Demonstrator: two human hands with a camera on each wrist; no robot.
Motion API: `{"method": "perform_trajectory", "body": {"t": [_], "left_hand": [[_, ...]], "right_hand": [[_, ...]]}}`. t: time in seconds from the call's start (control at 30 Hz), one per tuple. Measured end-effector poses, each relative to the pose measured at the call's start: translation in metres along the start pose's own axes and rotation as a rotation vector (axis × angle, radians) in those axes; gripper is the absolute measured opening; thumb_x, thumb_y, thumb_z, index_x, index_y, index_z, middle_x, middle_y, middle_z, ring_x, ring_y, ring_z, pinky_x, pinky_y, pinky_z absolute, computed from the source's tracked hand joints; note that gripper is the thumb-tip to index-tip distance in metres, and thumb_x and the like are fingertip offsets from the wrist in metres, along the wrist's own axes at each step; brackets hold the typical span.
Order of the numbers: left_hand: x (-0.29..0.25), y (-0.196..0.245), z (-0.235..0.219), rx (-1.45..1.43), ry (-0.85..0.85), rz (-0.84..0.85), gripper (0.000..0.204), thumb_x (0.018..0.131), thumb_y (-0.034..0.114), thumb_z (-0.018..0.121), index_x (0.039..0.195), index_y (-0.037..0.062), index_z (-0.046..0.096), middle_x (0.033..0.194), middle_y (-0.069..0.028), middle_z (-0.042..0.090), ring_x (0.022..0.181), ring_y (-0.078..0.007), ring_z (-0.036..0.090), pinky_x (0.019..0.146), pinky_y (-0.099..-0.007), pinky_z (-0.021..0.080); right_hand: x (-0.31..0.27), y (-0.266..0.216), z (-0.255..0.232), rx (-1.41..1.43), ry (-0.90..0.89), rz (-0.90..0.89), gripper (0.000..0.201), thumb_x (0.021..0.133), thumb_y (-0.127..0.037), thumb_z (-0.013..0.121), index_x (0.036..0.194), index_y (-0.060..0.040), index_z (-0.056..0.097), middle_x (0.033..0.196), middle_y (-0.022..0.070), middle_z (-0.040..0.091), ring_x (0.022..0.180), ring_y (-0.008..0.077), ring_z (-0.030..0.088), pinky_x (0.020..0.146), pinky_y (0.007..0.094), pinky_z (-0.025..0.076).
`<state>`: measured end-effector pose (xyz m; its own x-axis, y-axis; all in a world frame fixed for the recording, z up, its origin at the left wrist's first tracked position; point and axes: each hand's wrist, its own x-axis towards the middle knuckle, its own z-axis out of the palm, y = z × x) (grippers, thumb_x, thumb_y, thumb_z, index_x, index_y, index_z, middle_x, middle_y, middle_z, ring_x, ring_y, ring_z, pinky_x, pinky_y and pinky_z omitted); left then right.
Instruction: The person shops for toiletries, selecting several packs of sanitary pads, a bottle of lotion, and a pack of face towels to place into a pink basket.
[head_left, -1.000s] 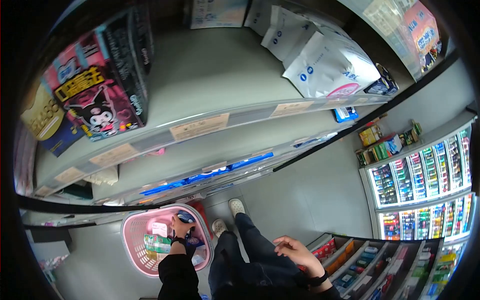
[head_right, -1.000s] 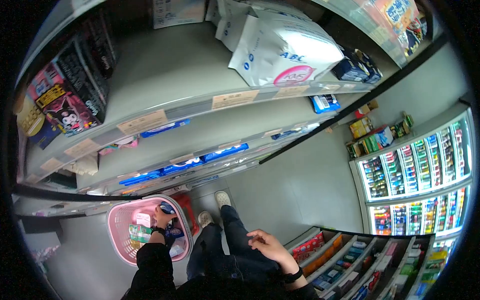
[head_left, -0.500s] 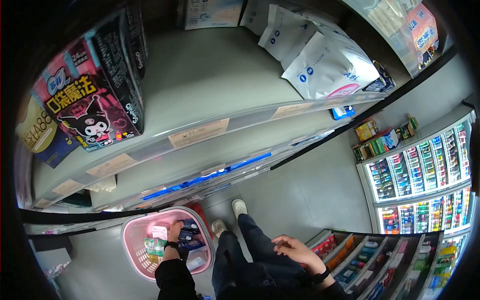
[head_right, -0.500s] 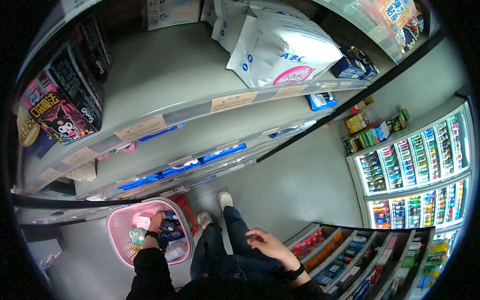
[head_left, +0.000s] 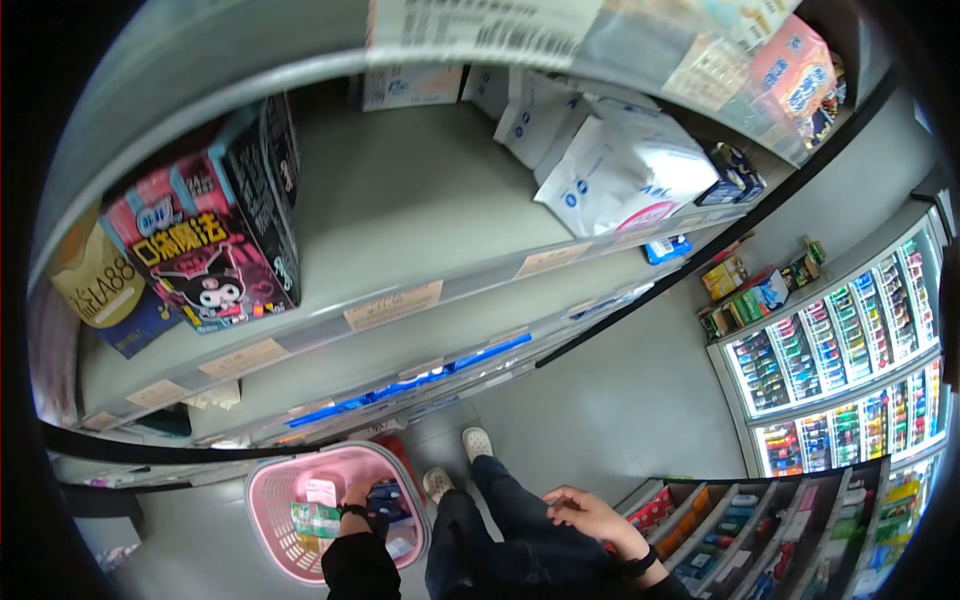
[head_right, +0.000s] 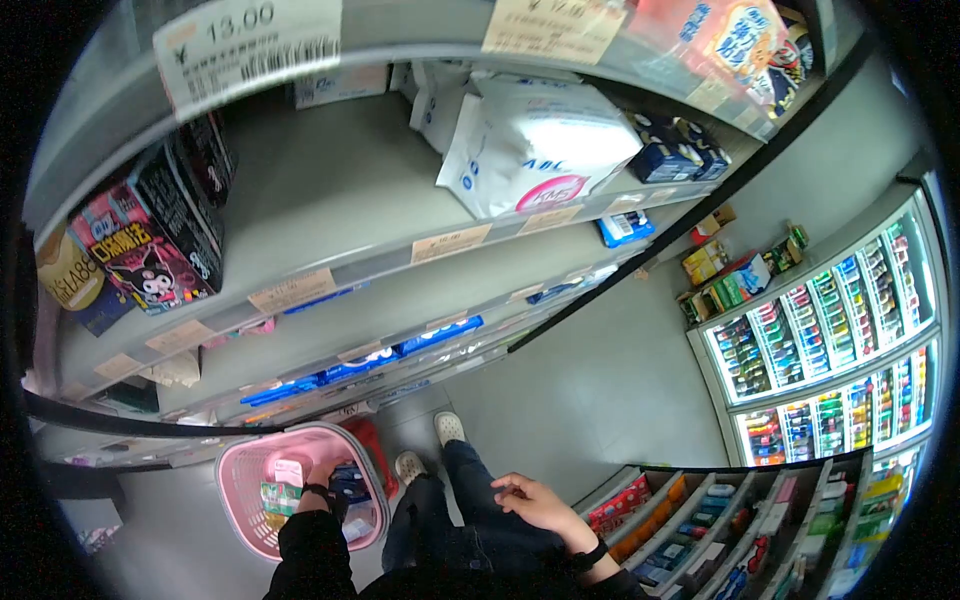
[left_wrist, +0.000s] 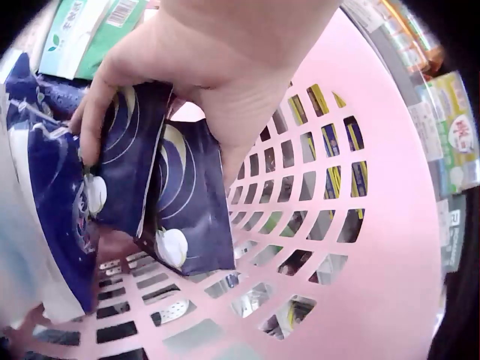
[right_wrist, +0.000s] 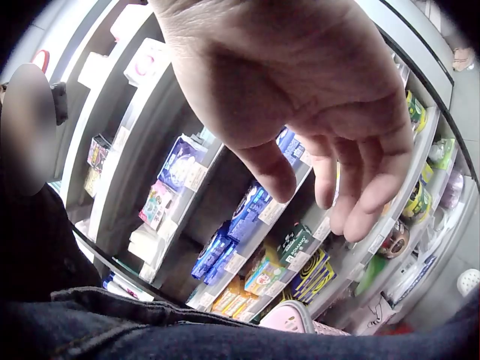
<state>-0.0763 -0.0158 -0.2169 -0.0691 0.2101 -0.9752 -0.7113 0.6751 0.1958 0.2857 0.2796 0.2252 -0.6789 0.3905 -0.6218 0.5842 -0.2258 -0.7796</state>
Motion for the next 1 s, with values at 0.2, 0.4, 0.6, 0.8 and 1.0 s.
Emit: {"method": "perform_trajectory", "body": {"t": [0.2,0.4,0.6,0.8,1.0], "left_hand": [[-0.091,0.02,0.027,0.217,0.269,0.185,0.027,0.078,0.041,0.072,0.089,0.0157,0.071,0.083,-0.0005,0.069,0.07,-0.0199,0.065,0.065,-0.0438,0.053],[-0.103,0.019,0.012,-0.096,0.43,0.021,0.015,0.07,0.017,0.078,0.082,0.0123,0.07,0.082,-0.0055,0.066,0.077,-0.0244,0.064,0.063,-0.0464,0.057],[-0.195,-0.003,-0.004,-0.38,0.323,0.259,0.025,0.068,0.016,0.078,0.091,0.0109,0.07,0.085,-0.0037,0.067,0.075,-0.0202,0.063,0.059,-0.0365,0.054],[-0.345,-0.027,0.037,-0.741,0.214,0.669,0.06,0.068,-0.01,0.073,0.125,-0.0036,0.055,0.097,-0.0119,0.068,0.076,-0.0194,0.067,0.064,-0.0294,0.057],[-0.468,0.013,0.145,-0.653,0.034,1.04,0.064,0.058,-0.016,0.077,0.119,-0.0038,0.062,0.117,-0.0138,0.063,0.1,-0.021,0.064,0.088,-0.0325,0.053]], "right_hand": [[-0.001,-0.004,-0.003,-0.015,-0.023,-0.011,0.03,0.095,-0.014,0.056,0.123,-0.0022,0.055,0.095,0.0074,0.065,0.084,0.0123,0.062,0.078,0.0255,0.049],[0.02,-0.017,-0.005,0.002,-0.117,-0.084,0.032,0.095,-0.018,0.059,0.123,-0.0023,0.054,0.094,0.0074,0.065,0.084,0.0125,0.063,0.077,0.0256,0.049],[0.056,-0.045,-0.004,-0.077,-0.278,-0.182,0.031,0.095,-0.017,0.059,0.123,-0.0042,0.053,0.094,0.0066,0.065,0.084,0.0123,0.063,0.077,0.0257,0.049],[0.087,-0.084,0.014,-0.186,-0.48,-0.29,0.036,0.094,-0.021,0.061,0.124,-0.0039,0.052,0.097,0.0098,0.066,0.086,0.0139,0.064,0.078,0.027,0.05],[0.071,-0.152,0.047,-0.14,-0.613,-0.352,0.079,0.086,-0.031,0.073,0.145,-0.0056,0.027,0.135,0.0207,0.046,0.116,0.0245,0.054,0.088,0.0312,0.048]]}}
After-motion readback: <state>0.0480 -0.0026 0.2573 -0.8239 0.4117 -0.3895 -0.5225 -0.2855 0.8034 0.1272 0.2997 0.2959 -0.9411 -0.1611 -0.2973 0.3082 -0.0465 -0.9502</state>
